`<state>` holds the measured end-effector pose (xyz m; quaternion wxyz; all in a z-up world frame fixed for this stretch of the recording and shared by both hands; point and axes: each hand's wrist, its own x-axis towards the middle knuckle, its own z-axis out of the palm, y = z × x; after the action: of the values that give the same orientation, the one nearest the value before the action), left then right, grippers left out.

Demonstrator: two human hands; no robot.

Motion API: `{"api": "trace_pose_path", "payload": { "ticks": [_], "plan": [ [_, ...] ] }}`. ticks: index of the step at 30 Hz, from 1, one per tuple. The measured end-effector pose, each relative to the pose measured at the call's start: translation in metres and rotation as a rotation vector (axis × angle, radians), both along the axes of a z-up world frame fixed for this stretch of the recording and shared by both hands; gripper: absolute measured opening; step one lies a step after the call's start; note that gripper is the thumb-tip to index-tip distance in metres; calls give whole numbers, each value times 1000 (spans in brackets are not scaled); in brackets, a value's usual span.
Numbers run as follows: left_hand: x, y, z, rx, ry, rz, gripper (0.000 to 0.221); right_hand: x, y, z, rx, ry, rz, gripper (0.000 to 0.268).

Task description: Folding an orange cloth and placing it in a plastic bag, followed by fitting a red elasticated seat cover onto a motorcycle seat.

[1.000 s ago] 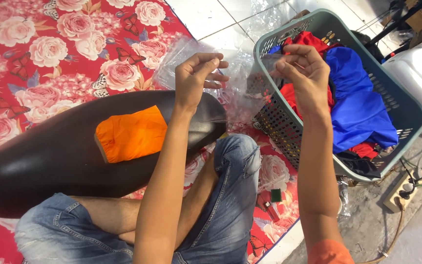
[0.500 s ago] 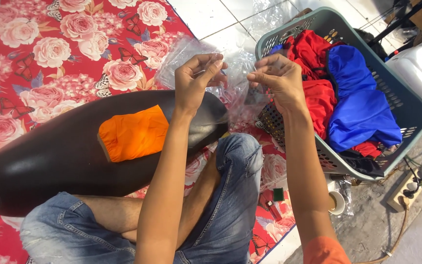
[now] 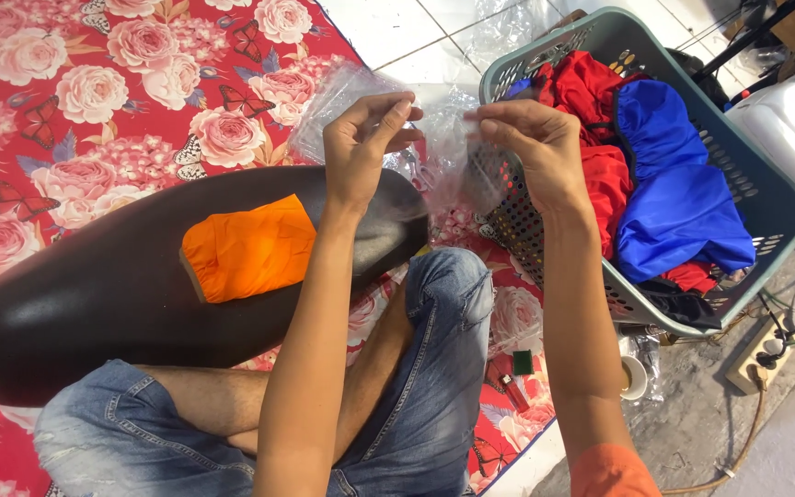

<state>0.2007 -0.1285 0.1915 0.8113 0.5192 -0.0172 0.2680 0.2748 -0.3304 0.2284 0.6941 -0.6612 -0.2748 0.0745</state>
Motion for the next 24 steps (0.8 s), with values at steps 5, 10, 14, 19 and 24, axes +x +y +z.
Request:
{"api": "trace_pose_path", "payload": {
  "ticks": [5, 10, 14, 19, 24],
  "plan": [
    [-3, 2, 4, 5, 27, 12, 19, 4, -5, -1, 61, 19, -98, 12],
    [-6, 0, 11, 42, 101, 52, 21, -9, -3, 15, 1, -41, -73, 44],
    [-7, -1, 12, 73, 102, 0, 23, -13, 4, 24, -84, 43, -19, 52],
    [-4, 2, 10, 104, 16, -9, 21, 4, 1, 14, -62, 166, -40, 32],
    [-10, 12, 15, 73, 64, 181, 20, 42, -28, -17, 450, 294, -622, 20]
  ]
}}
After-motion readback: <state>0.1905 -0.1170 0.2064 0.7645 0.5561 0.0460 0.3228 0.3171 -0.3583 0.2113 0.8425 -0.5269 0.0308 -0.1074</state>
